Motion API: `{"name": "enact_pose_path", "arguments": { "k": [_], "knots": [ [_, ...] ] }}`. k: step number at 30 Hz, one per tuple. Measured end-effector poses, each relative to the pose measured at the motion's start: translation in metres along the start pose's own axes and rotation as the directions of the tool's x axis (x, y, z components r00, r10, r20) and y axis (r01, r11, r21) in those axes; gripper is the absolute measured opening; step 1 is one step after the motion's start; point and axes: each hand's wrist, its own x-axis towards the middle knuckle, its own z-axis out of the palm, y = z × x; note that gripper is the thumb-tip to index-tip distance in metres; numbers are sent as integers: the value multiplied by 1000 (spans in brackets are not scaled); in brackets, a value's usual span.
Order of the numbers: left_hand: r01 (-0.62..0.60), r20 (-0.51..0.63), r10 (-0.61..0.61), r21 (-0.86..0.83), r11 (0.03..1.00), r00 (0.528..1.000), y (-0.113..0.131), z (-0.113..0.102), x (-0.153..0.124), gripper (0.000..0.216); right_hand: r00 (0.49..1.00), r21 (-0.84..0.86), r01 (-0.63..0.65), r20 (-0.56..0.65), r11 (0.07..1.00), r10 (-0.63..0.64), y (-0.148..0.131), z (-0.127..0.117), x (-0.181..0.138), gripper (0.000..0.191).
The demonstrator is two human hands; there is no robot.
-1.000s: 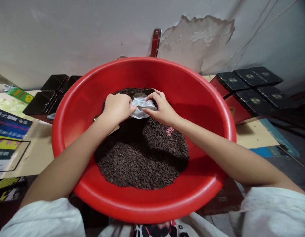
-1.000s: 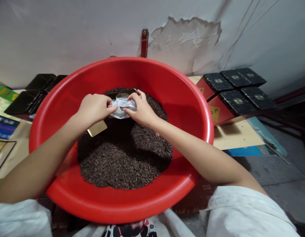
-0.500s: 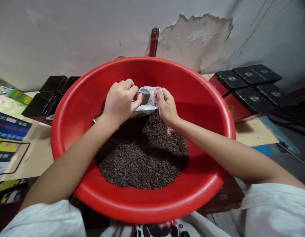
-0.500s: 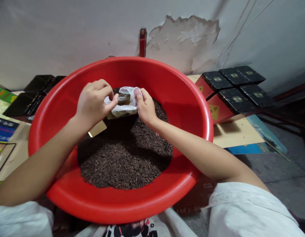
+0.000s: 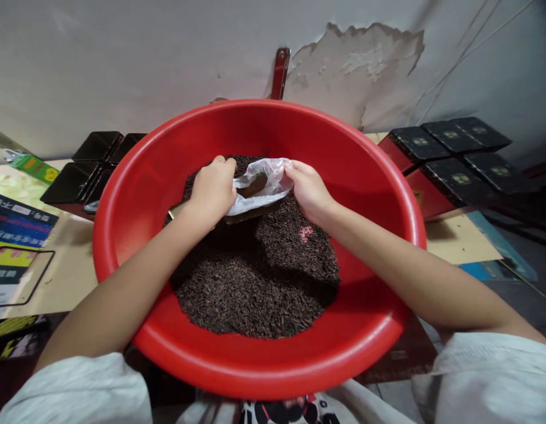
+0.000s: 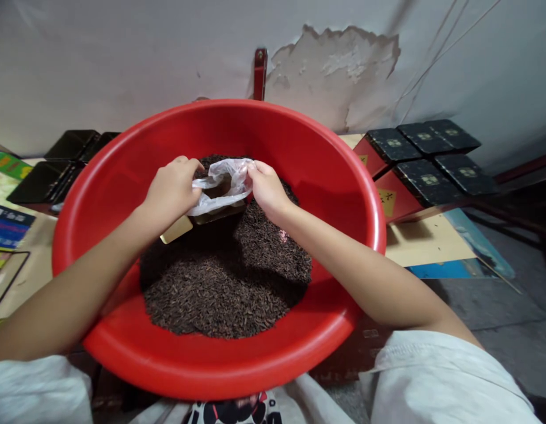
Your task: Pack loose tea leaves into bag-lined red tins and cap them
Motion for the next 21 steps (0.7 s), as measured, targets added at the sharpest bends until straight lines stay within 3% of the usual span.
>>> {"name": "enact_pose_path", "arguments": {
  "k": [3,6,8,11,14,18,21],
  "knots": [
    [-2,-38,-3,-127,992,999,-1,5,3,36,987,-164,159,38,974,-154,-7,-2,-4,12],
    [39,-63,-60,-288,957,996,-5,6,6,35,945,-330,310,210,891,-251,-13,-5,-8,38],
    [32,-92,-67,-340,940,993,-7,5,6,34,929,-446,358,260,820,-264,-16,-7,-9,41],
    [-22,-141,-29,-347,938,990,-6,4,5,33,919,-557,389,184,734,-348,-18,-9,-10,22],
    [-29,-143,-30,-397,917,989,-5,7,6,27,903,-585,393,103,709,-416,-16,-9,-11,10],
    [63,-126,-161,-566,822,979,-10,14,17,11,920,-580,328,15,746,-392,-7,-5,-13,12],
    [171,-96,-311,-666,726,945,-21,17,26,15,917,-536,316,-39,783,-397,2,-5,-7,15]
  ]
}}
